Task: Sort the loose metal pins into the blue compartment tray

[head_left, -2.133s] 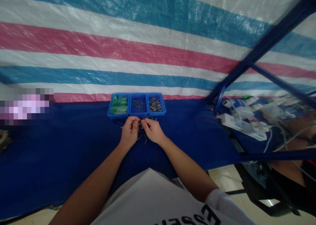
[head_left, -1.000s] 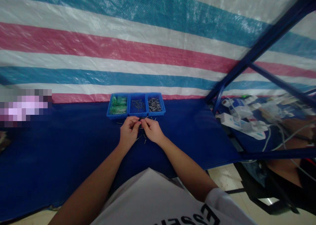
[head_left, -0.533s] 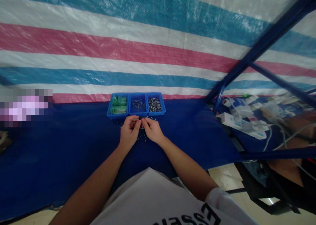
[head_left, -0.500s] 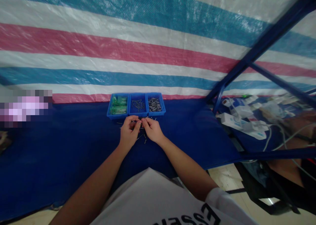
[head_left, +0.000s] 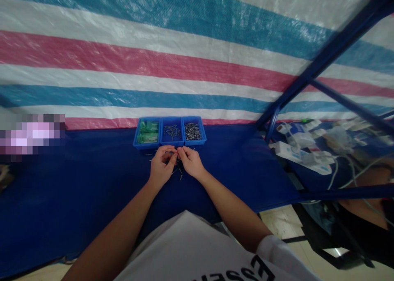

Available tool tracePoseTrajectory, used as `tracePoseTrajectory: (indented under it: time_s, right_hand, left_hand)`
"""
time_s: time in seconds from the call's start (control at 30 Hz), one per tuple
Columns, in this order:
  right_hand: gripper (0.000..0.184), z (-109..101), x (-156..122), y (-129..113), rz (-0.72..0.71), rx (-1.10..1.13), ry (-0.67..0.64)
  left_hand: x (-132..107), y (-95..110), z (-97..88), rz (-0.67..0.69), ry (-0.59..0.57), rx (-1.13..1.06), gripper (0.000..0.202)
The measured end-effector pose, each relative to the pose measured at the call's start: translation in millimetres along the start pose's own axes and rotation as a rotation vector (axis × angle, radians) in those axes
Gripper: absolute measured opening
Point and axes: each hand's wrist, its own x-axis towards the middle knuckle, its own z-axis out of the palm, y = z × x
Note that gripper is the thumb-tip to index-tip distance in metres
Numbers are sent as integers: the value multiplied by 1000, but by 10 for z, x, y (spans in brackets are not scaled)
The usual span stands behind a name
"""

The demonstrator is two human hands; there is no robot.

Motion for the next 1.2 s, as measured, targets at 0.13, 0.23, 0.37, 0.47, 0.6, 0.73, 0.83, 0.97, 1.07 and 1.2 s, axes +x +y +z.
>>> tracePoseTrajectory:
  time_s: [0.13,0.23,0.37,0.47,0.6,0.73,0.83,0.97,1.07,1.2]
  right_hand:
    - [40,3,5,13,-12,-6,-1]
    - [39,3,4,12,-29,-20,-4]
    - [38,-3,-4,-11,-46,-26,-13]
    - [38,-7,-8,-23,-45,-38,-20]
    - [38,-8,-10,-27,-51,-52,-27]
    - [38,-9,-13,-33,-49,-60,-31]
    - [38,-11,-14,-41,-46,-66,-36]
    - [38,-14,-15,-43,-47,-61,-38]
    - [37,-12,-15,-35,-57,-50,-39]
    - [38,-8,-12,-27,-42,-49,-52]
  left_hand:
    - [-2,-28,-4,17,16,50,25]
    - [-1,-54,-7,29,32,91,20]
    - [4,-51,-8,18,39,97,18]
    - [8,-37,-10,17,50,103,18]
    - [11,-31,-9,42,66,109,15]
    - [13,-19,-7,40,72,92,16]
    - [12,-11,-9,28,57,82,16]
    - [6,-15,-16,20,46,77,17]
    - [2,-4,-19,15,40,78,17]
    - [7,31,-18,16,51,90,17]
